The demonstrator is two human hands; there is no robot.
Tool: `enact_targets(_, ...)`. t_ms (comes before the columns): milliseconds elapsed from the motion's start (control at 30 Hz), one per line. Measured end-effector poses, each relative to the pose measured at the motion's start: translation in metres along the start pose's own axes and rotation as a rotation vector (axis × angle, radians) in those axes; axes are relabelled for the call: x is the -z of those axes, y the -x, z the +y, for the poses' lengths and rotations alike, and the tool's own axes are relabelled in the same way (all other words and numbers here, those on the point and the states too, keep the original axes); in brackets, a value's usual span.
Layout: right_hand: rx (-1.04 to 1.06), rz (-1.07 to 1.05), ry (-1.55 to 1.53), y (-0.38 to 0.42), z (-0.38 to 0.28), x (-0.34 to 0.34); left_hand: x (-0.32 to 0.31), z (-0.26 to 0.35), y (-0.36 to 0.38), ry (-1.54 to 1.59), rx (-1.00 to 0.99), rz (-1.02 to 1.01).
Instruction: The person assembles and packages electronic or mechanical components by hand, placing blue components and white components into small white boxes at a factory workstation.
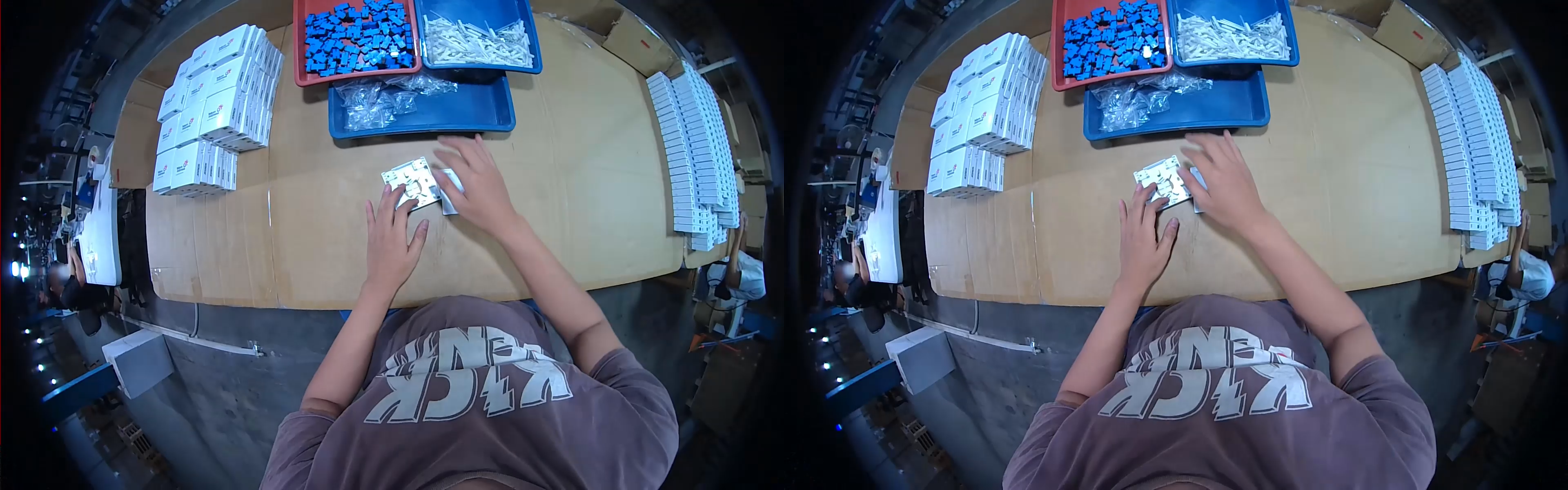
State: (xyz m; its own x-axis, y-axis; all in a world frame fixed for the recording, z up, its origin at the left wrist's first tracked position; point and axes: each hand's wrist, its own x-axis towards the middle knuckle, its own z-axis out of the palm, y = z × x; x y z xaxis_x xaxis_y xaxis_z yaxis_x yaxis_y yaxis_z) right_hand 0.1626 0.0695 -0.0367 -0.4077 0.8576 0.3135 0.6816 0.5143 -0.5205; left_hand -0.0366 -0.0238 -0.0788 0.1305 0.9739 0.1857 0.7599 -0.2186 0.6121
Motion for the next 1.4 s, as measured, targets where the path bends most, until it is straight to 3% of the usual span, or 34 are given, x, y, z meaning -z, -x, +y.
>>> enact_targets(67,0.083,0.041,0.061,-0.034,0.003,-0.004,0.0,0.0,-0.001,0.027,-0.002,0.03)
enact_targets(300,0.005,-0.292,0.314,-0.105,0.018,-0.026,0.002,0.001,0.001,0.073,-0.023,0.077)
enact_targets(500,0.008,-0.15,0.21,-0.107,0.024,-0.022,0.003,0.001,0.002,0.111,-0.032,0.107)
enact_targets(600,-0.121,-0.013,-0.382,-0.094,0.022,0.0,0.005,-0.002,0.002,0.148,-0.027,0.215)
enact_targets(700,-0.402,0.045,-0.975,-0.068,0.0,0.027,0.002,-0.001,-0.004,0.433,0.112,0.329)
enact_targets(800,-0.519,0.041,-1.23,-0.032,-0.015,0.035,0.009,0.02,-0.023,0.834,0.298,0.267)
enact_targets(967,-0.541,-0.049,-1.219,0.008,-0.034,0.038,0.016,0.061,-0.052,1.181,0.41,0.338)
enact_targets(1167,-0.533,0.046,-1.143,0.012,-0.029,0.046,0.016,0.059,-0.05,1.168,0.505,0.461)
enact_targets(1300,-0.516,0.223,-1.137,0.001,-0.032,0.047,0.022,0.058,-0.048,1.14,0.496,0.459)
enact_targets(1400,-0.581,0.041,-1.165,-0.002,-0.036,0.037,0.022,0.07,-0.046,1.136,0.482,0.433)
